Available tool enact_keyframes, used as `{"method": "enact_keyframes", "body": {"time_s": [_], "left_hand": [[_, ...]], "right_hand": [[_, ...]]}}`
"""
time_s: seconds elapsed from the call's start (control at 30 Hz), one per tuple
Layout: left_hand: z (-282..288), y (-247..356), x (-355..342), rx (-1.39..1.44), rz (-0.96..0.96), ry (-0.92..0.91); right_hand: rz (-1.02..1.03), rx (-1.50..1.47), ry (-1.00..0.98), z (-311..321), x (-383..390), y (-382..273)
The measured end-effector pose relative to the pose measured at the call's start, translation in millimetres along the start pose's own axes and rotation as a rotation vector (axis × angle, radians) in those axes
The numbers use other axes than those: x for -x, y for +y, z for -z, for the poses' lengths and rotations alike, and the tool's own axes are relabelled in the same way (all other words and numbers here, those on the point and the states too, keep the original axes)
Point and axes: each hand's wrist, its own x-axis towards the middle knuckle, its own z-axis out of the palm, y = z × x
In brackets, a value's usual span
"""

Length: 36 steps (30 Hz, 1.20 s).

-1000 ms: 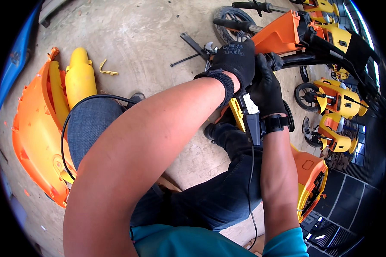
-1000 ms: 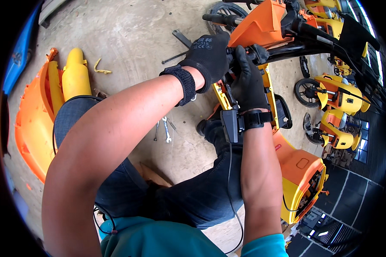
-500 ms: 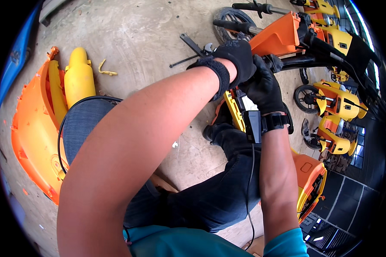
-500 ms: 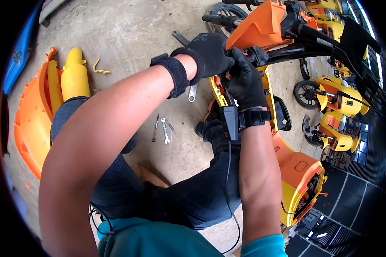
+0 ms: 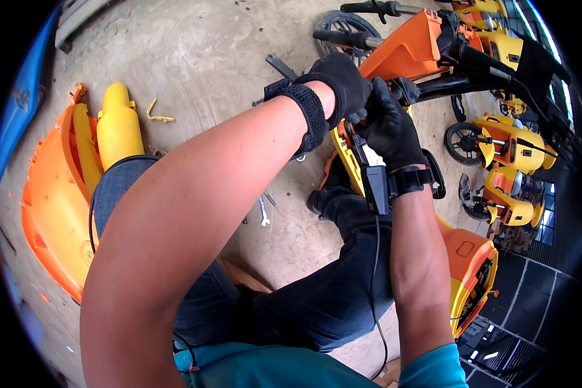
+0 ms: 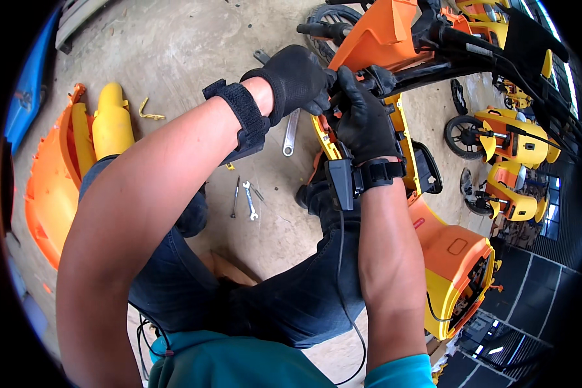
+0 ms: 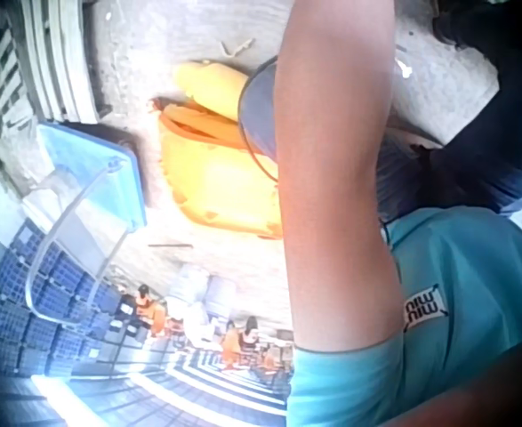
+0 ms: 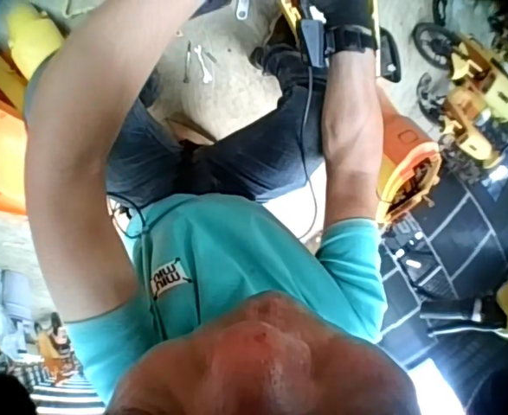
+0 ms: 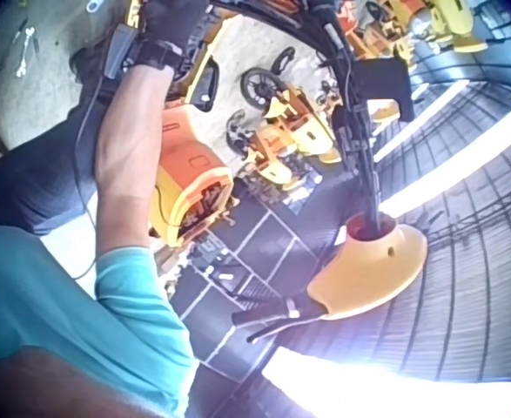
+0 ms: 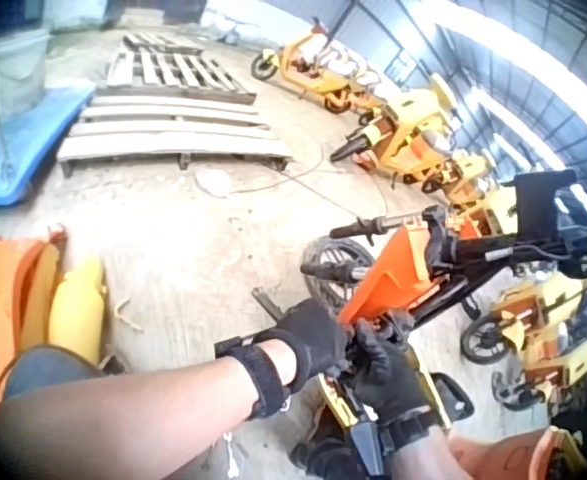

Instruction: The person manipulates wires and connectors on the internal chassis of an orange scooter, using gloved hands to route and secure electrical components.

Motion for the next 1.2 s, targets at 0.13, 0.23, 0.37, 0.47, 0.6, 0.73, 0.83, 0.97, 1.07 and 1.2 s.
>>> {"method": "enact_keyframes", "body": {"time_s": [0.13,0.23,0.37,0.47,0.6,0.73,0.83,0.97,1.07,1.2], "left_hand": [[-5,17,13,0.186,0.147,0.130],[-6,18,18,0.167,0.099,0.189],[-21,8,18,0.125,-0.019,0.399],[-16,13,19,0.128,0.006,0.272],[10,7,8,0.037,-0.032,-0.145],[-4,-8,-2,0.089,-0.096,-0.142],[-7,-4,-2,0.280,0.135,-0.036],[-2,14,18,0.096,0.068,0.198],[-4,11,19,0.129,0.043,0.194],[6,-4,6,0.313,-0.017,-0.104]], "right_hand": [[0.094,0.112,-0.024,17,-2,9],[0.133,0.165,0.007,14,-4,13],[0.356,0.690,-0.033,-5,9,-4],[0.487,0.937,-0.005,-7,20,-8],[0.501,0.950,0.030,-13,20,-8],[0.544,0.969,0.032,-12,17,-5],[0.547,0.923,0.017,-13,16,-6],[0.678,0.987,0.020,-12,21,-7],[0.649,0.968,0.047,-15,22,-7],[0.520,0.928,0.075,-17,19,-10]]}}
